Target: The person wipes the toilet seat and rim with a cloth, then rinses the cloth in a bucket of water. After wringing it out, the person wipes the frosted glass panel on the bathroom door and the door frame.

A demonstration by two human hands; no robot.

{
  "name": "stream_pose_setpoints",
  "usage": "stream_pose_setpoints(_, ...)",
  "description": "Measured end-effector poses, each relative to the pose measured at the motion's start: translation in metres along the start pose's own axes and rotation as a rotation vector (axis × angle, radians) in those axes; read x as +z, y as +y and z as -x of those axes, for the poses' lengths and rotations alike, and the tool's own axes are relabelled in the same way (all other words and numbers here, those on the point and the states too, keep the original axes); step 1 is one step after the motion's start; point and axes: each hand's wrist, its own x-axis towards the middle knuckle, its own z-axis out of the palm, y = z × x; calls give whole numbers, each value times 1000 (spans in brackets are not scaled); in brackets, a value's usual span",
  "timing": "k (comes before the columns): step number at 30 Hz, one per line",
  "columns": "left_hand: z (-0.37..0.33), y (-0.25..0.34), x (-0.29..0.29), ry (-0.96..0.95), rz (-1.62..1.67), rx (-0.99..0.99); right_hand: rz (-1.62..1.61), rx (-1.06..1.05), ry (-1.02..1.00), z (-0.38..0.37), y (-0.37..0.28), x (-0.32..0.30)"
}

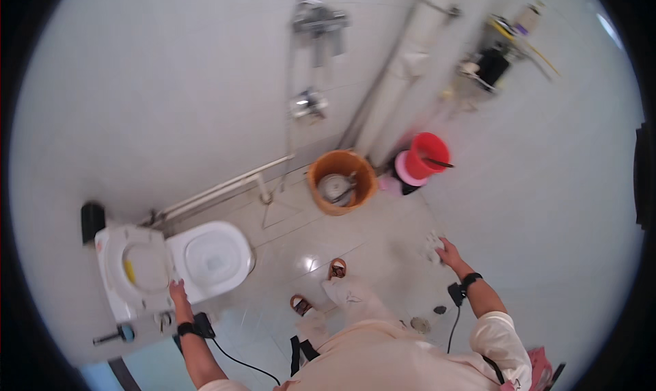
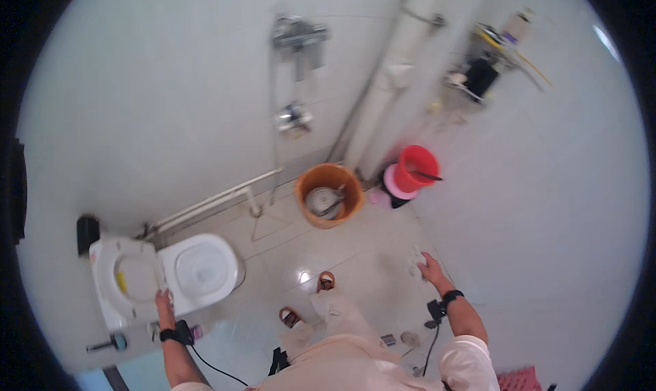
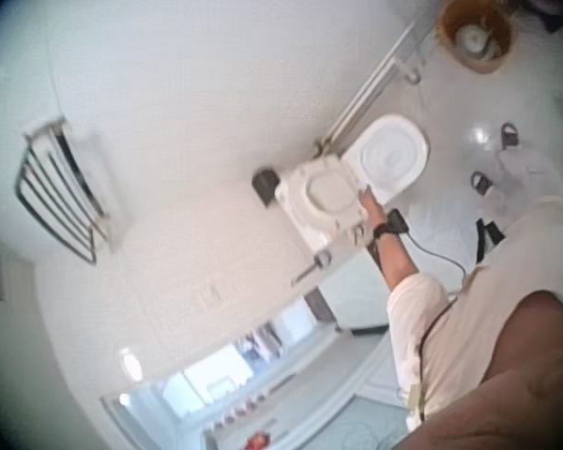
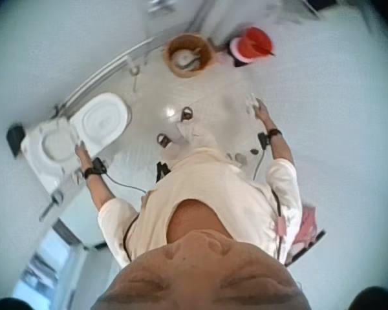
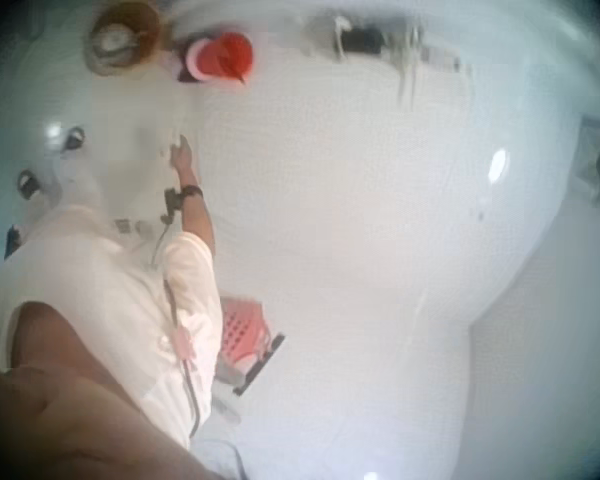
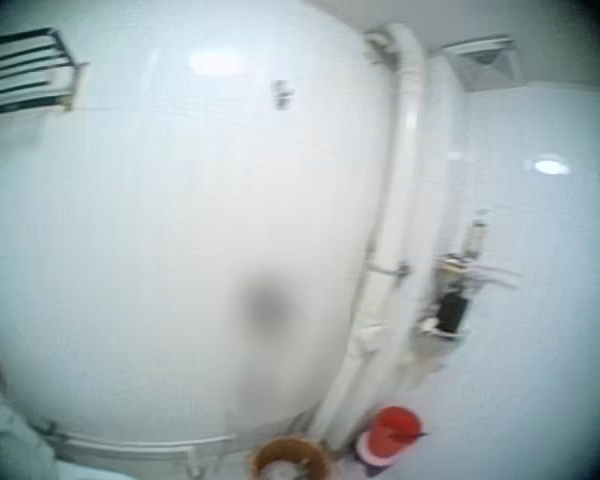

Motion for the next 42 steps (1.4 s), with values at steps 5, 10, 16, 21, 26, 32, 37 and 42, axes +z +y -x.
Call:
stream_pose_setpoints(5, 140, 69, 209, -450, 93, -52, 94, -219, 290, -14, 13, -41)
stream_pose_setpoints(10, 313, 137, 380, -834, -14, 78, 30, -329, 404, -41, 38, -96)
stream_pose_setpoints(16, 505, 193, 544, -1226, -252, 75, -630, 131, 202, -81, 40, -163)
stream_pose_setpoints(21, 658, 235, 622, -1468, -154, 102, -1257, -59, 33, -108, 1, -211)
stream_pose_setpoints(26, 705, 246, 666, -1635, 155, -378, -1594, -29, -179, -139, -11, -230)
stream_pose_setpoints(32, 666, 240, 724, -1443, 277, -502, -1392, 210, 41, -212, 34, -219)
stream_pose_setpoints(37, 636, 259, 775, -1183, 227, -509, -1042, 348, 311, -292, 61, -214)
stream_pose_setpoints(42, 610, 271, 823, -1149, 301, -516, -705, 18, 454, -380, 46, -216)
